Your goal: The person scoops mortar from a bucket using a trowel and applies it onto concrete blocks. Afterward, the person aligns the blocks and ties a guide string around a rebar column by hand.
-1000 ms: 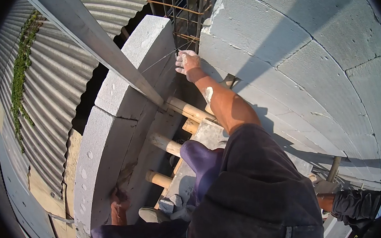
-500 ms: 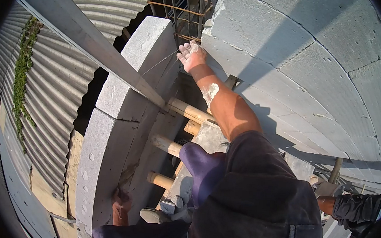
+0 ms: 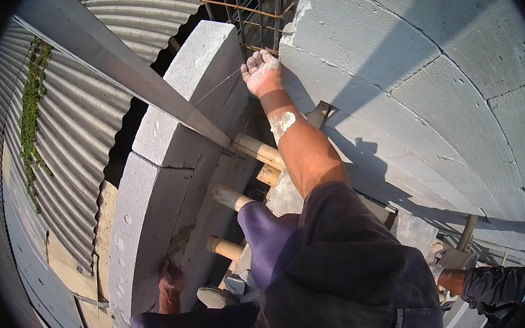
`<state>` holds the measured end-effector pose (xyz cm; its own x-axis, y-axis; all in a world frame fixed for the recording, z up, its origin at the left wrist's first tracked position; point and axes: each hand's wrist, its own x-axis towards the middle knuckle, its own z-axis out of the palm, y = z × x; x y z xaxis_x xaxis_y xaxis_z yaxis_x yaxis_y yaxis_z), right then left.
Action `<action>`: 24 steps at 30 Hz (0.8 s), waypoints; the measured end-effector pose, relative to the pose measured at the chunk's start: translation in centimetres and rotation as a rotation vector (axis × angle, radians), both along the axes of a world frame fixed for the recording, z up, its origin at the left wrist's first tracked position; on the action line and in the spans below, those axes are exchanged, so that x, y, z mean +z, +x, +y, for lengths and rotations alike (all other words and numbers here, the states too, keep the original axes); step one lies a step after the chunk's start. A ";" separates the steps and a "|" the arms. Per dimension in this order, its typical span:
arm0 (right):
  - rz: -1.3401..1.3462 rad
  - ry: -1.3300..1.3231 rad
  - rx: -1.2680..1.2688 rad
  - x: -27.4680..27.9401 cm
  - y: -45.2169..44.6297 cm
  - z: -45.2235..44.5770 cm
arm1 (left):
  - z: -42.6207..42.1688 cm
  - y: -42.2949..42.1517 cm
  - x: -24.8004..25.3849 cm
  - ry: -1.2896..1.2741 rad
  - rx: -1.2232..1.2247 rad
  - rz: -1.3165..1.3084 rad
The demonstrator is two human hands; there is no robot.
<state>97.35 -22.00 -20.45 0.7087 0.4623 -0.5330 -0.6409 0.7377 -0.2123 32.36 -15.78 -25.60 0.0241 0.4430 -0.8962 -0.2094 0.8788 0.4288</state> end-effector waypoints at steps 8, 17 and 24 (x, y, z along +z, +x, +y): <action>-0.052 -0.043 -0.042 -0.1 -1.0 -0.7 | -0.2 1.1 1.1 -0.021 0.040 0.091; -0.049 -0.133 -0.052 0.2 -0.9 -1.1 | -2.1 4.0 3.8 -0.057 -0.453 0.078; 0.025 -0.205 -0.129 0.3 0.1 0.1 | -1.3 11.2 9.8 0.202 -1.228 -0.014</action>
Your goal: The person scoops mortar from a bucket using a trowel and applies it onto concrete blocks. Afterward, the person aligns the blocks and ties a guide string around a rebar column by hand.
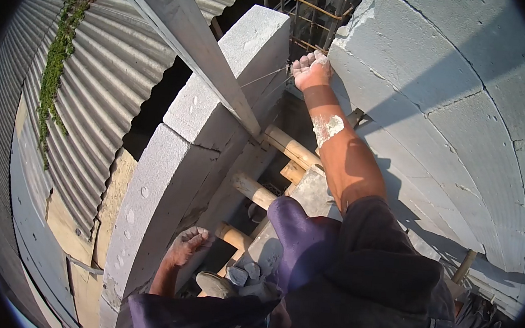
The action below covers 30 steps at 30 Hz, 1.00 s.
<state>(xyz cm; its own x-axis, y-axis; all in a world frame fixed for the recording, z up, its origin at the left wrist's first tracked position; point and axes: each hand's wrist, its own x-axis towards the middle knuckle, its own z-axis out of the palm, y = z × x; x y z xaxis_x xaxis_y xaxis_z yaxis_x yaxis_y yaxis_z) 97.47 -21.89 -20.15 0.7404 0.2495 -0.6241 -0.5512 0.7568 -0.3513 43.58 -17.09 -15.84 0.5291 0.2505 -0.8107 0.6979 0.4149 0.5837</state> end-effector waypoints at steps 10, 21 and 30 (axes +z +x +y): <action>0.028 0.185 -0.072 0.4 0.3 1.1 | 2.4 8.9 11.0 0.401 -0.494 -0.208; -0.048 0.301 0.133 -1.2 -0.5 -1.2 | 2.0 18.7 15.4 0.505 -0.572 -0.332; -0.109 0.430 0.288 -2.3 0.1 -3.8 | 1.0 23.4 15.5 0.830 -0.537 -0.237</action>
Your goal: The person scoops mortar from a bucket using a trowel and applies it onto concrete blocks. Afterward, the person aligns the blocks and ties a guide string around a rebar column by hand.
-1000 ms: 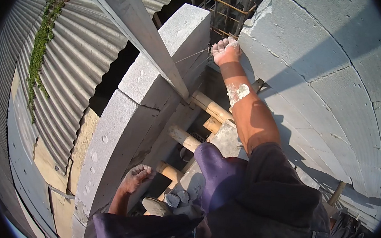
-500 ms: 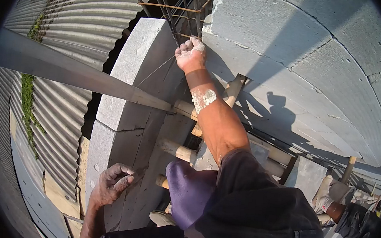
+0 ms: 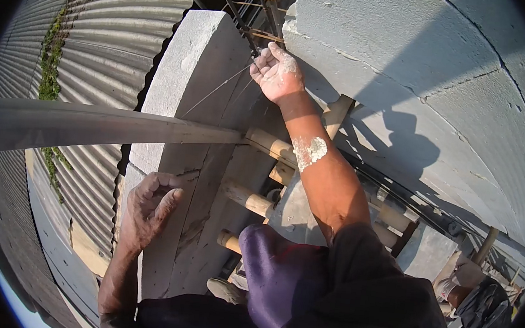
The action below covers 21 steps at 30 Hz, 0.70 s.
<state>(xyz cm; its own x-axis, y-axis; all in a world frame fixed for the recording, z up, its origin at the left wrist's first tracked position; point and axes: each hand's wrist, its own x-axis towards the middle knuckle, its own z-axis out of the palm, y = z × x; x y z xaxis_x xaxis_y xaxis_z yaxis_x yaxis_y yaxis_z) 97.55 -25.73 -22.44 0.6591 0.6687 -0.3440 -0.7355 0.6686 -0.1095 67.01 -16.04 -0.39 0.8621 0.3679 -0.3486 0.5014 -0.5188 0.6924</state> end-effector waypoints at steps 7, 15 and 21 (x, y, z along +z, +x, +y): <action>-0.052 -0.123 -0.037 0.4 -0.2 0.6 | 2.7 -8.5 -2.9 0.703 -0.002 0.057; -0.041 -0.178 -0.074 1.3 -0.3 0.7 | 3.5 -12.4 -5.1 0.878 0.008 -0.104; -0.051 -0.174 -0.048 0.4 0.2 0.6 | 3.5 -12.7 -5.3 0.827 0.062 -0.156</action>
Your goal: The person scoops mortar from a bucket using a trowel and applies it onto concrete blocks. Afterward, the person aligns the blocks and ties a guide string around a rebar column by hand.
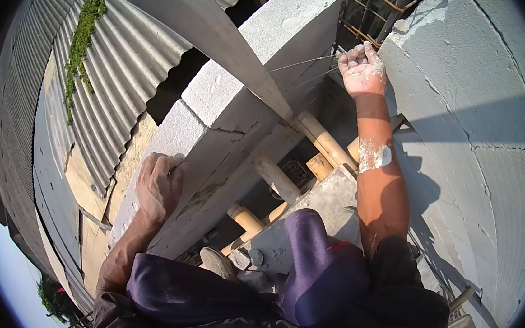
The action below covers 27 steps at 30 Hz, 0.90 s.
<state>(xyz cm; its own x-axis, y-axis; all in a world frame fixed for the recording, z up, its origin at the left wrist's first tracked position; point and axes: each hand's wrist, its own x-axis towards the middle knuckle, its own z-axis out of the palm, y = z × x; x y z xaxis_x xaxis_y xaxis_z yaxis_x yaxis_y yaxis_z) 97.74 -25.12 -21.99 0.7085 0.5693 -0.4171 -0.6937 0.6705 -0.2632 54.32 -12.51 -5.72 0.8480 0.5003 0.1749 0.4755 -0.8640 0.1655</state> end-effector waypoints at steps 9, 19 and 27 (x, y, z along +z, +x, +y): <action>0.007 -0.002 -0.026 0.6 -0.5 0.1 | 0.8 2.6 0.6 -0.679 0.343 -0.226; 0.047 0.054 -0.035 0.2 -0.4 1.4 | 2.5 6.7 -0.2 -0.937 0.381 -0.301; 0.073 0.189 -0.014 0.1 -0.6 1.4 | 2.2 7.2 0.1 -1.056 0.442 -0.332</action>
<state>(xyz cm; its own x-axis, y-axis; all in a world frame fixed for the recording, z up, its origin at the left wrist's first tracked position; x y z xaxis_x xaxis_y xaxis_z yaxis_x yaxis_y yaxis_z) 97.18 -23.67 -21.89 0.6888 0.6323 -0.3545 -0.6964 0.7131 -0.0812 61.47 -10.32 -5.63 0.5568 0.7663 -0.3206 0.4971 0.0018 0.8677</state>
